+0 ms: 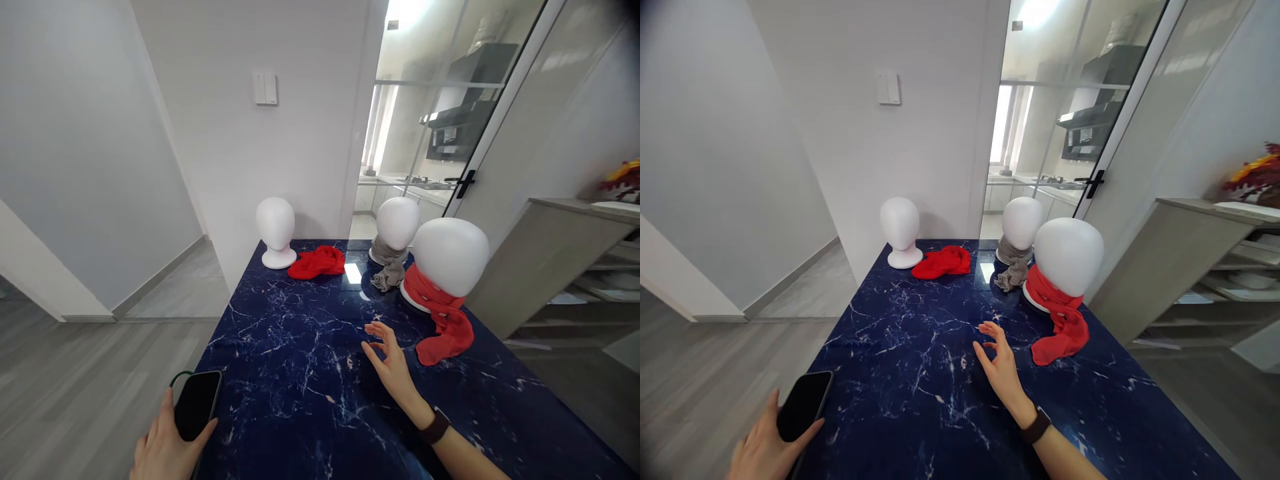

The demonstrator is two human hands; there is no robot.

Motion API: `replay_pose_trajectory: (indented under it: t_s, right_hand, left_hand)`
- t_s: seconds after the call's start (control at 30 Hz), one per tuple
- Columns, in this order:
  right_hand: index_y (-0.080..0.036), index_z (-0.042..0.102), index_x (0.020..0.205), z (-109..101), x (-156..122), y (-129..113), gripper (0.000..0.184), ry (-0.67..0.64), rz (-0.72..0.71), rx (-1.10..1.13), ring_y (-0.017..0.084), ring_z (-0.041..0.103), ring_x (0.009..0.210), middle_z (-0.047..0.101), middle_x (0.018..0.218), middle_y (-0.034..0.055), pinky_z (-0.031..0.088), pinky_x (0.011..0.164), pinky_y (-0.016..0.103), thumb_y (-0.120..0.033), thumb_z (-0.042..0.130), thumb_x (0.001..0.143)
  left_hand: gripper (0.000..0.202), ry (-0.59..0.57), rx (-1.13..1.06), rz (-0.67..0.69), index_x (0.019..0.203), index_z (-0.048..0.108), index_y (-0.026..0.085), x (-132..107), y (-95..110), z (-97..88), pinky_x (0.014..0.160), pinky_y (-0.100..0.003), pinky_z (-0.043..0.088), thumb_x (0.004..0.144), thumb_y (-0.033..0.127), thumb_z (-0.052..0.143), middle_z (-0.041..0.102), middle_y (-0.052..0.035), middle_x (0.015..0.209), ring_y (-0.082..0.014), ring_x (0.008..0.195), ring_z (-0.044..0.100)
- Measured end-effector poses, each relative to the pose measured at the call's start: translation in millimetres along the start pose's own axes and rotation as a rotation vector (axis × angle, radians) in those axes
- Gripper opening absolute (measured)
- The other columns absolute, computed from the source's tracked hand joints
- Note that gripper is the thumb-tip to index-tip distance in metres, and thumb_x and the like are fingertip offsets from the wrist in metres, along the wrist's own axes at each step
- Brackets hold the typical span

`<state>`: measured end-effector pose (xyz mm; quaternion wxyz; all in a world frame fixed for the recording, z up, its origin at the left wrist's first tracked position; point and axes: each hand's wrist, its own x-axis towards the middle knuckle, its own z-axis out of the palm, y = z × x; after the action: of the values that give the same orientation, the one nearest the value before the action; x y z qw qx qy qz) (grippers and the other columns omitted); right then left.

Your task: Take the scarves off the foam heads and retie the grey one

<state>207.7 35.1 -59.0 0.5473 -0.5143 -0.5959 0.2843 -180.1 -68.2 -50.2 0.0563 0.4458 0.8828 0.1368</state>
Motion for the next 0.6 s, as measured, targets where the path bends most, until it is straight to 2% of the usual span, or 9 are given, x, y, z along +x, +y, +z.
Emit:
replay_pose_trajectory:
  t_s: [0.17,0.37,0.6]
  right_hand:
    - [-0.026,0.044,0.12,-0.7,-0.2,2.0,0.043,0.003,0.008,0.02,0.024,0.055,0.108,0.055,0.118,0.0095,0.051,0.082,0.041,-0.036,0.06,0.081]
    - [-0.026,0.041,0.121,-0.8,0.3,0.2,0.043,-0.012,0.02,0.009,0.023,0.055,0.107,0.054,0.12,0.0099,0.05,0.083,0.04,-0.035,0.059,0.083]
    - [-0.026,0.045,0.118,-6.4,3.9,-1.4,0.044,0.045,0.054,0.061,0.023,0.058,0.102,0.057,0.116,0.009,0.051,0.079,0.038,-0.038,0.063,0.079]
  left_hand:
    - [0.099,0.026,-0.018,0.02,0.147,0.012,0.013,0.3,0.3,2.2,0.086,-0.051,0.042,0.069,0.072,0.034,0.053,-0.0194,0.123,-0.0405,0.114,0.049]
    - [0.098,0.003,-0.035,0.008,0.147,0.014,0.013,-2.2,1.4,0.3,0.087,-0.054,0.04,0.07,0.071,0.034,0.049,-0.0204,0.129,-0.0423,0.115,0.048]
    - [0.1,-0.039,0.002,-0.037,0.147,0.013,0.017,0.3,1.4,-1.4,0.085,-0.052,0.042,0.067,0.075,0.034,0.052,-0.0186,0.126,-0.0431,0.114,0.047]
